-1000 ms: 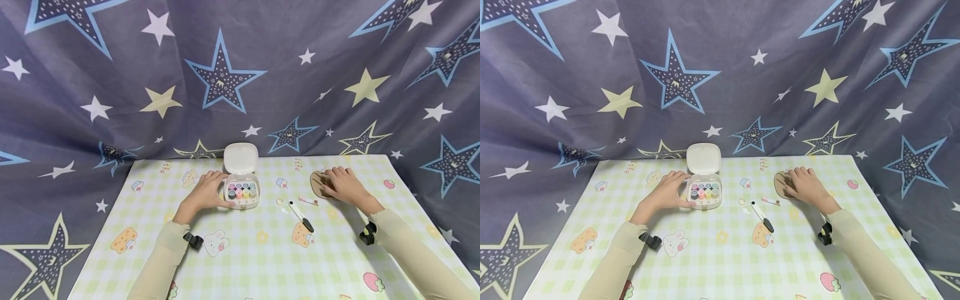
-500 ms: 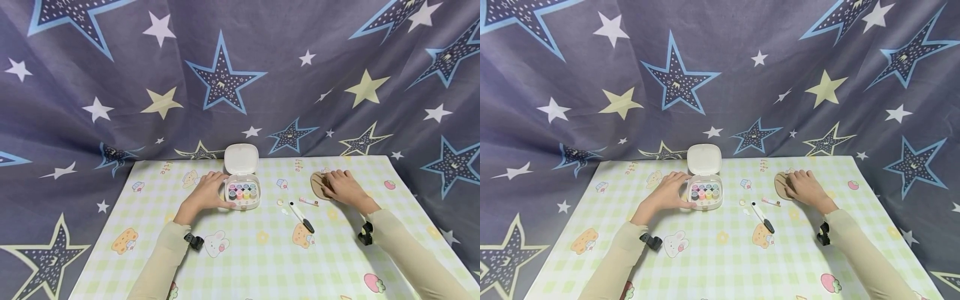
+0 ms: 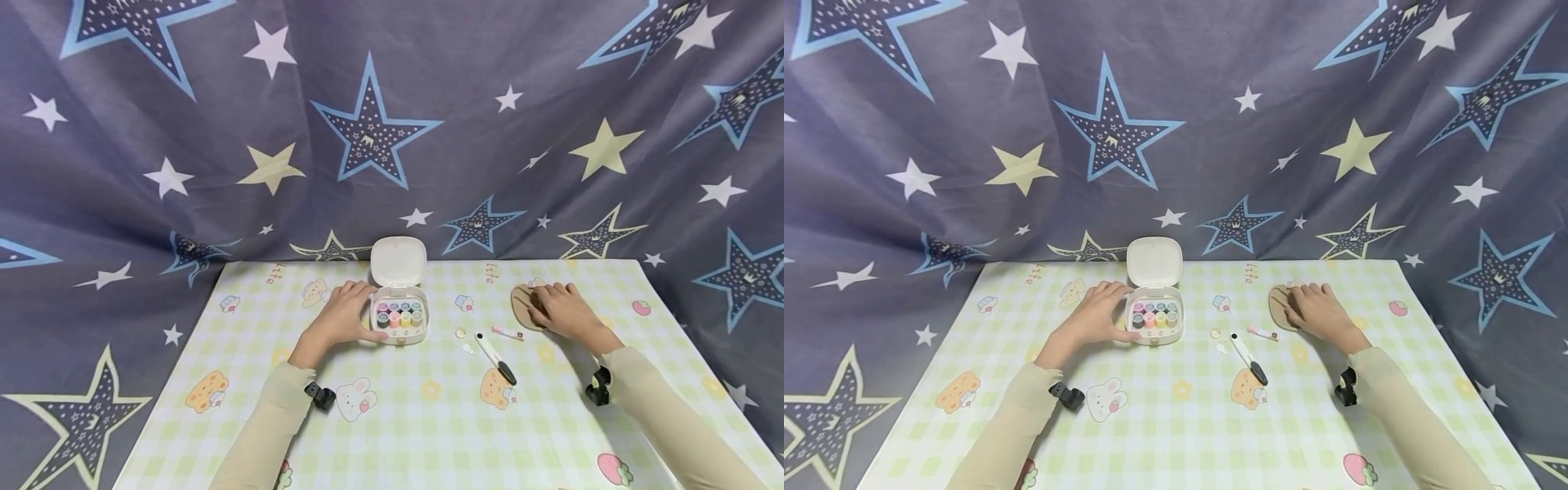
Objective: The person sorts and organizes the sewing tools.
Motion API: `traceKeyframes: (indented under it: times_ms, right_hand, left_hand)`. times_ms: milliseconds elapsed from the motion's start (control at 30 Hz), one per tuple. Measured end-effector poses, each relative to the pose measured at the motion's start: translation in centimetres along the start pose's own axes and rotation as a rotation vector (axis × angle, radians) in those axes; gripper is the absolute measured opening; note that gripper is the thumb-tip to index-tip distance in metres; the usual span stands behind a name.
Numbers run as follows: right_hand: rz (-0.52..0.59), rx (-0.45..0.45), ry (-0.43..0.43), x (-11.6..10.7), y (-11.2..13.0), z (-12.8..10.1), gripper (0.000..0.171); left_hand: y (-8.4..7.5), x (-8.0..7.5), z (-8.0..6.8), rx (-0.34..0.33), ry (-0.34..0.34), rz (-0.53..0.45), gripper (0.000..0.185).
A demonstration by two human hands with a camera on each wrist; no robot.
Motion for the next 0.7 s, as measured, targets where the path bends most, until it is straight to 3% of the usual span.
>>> traceKeyframes:
  times_ms: [333, 700]
  right_hand:
    - [0.035, 0.023, 0.062, 0.68, -0.26, -0.37, 0.046]
    - [0.051, 0.047, 0.079, 0.5, -0.04, -0.14, 0.045]
  left_hand:
    - [0.09, 0.19, -0.12, -0.008, 0.0, 0.005, 0.11]
    - [0.07, 0.12, -0.08, -0.006, -0.004, 0.017, 0.11]
Point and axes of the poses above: each hand's wrist, its own z-axis towards the middle knuckle, its own x-axis out of the palm, y = z × x, the point moved 9 cm from there along z, towards the middle knuckle, and after that the axes turned 15 degrees about -z, right-handed, at the moved point
